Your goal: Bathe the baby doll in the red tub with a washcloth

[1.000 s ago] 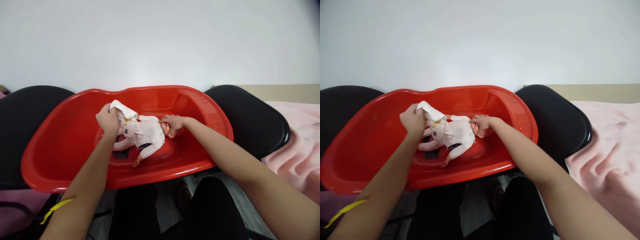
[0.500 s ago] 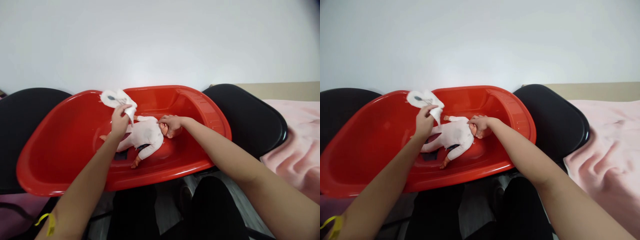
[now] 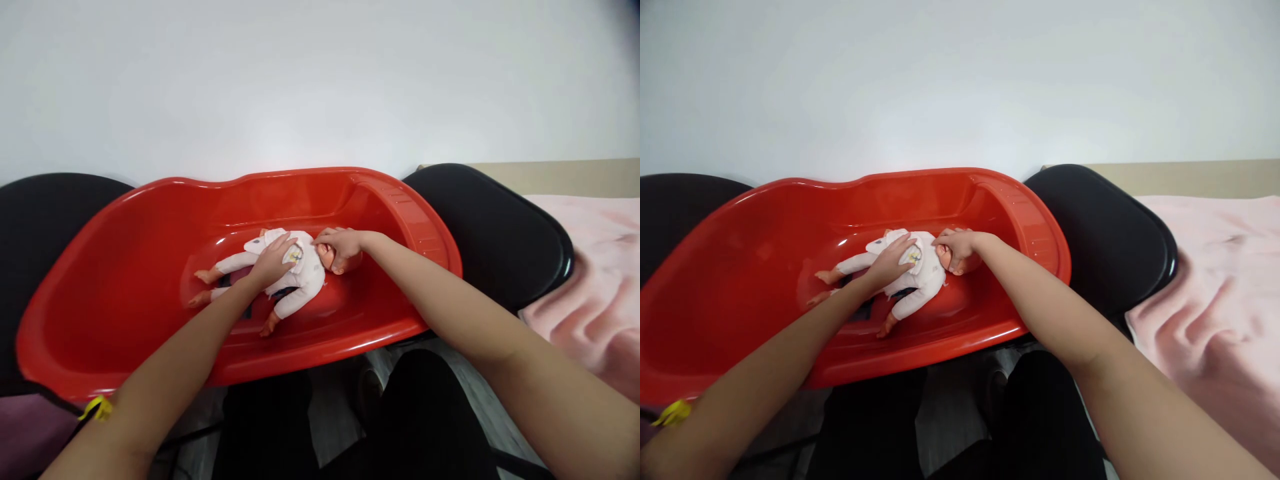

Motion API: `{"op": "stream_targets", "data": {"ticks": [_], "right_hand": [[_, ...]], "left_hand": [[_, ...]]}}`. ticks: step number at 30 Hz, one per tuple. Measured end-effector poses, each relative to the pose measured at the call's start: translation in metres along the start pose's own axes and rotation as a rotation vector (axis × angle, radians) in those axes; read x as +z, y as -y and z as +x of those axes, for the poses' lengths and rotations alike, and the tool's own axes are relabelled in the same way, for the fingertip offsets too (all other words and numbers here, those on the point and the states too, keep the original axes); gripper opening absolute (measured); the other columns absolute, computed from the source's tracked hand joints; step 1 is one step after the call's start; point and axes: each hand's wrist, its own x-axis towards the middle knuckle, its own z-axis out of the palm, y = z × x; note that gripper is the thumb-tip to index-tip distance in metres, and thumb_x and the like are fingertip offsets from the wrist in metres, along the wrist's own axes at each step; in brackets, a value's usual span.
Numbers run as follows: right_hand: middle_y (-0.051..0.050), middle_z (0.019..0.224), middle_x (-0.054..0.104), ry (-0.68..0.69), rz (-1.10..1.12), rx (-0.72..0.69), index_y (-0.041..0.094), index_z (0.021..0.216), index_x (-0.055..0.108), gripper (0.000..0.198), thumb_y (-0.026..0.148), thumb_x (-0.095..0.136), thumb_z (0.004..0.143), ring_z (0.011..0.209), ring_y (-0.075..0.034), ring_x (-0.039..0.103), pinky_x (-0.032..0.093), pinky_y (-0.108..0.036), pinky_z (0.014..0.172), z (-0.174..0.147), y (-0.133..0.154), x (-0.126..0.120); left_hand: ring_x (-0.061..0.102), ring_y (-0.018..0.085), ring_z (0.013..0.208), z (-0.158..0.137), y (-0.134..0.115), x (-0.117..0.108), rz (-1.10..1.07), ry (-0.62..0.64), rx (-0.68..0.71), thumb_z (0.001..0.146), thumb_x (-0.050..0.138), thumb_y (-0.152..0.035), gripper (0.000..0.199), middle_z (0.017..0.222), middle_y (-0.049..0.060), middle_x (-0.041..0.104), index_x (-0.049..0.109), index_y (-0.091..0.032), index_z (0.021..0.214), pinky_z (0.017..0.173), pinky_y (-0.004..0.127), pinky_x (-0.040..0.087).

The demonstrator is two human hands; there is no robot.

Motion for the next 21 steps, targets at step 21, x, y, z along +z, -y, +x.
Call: {"op": "stream_targets", "data": {"ticks": [21], "right_hand": [[-0.009, 0.159, 0.048, -0.048, 0.065, 0.029, 0.035, 0.158, 0.048, 0.089, 0.077, 0.066, 0.082, 0.147, -0.039, 0.044, 0.036, -0.054, 0.12, -0.001, 0.002, 0.001]], "left_hand": [[0.045, 0.034, 0.143, -0.001, -0.028, -0.004, 0.265, 0.019, 0.051, 0.103, 0.054, -0.031, 0.033, 0.154, 0.016, 0.049, 0.072, -0.02, 0.128, 0.12, 0.055, 0.034]]}}
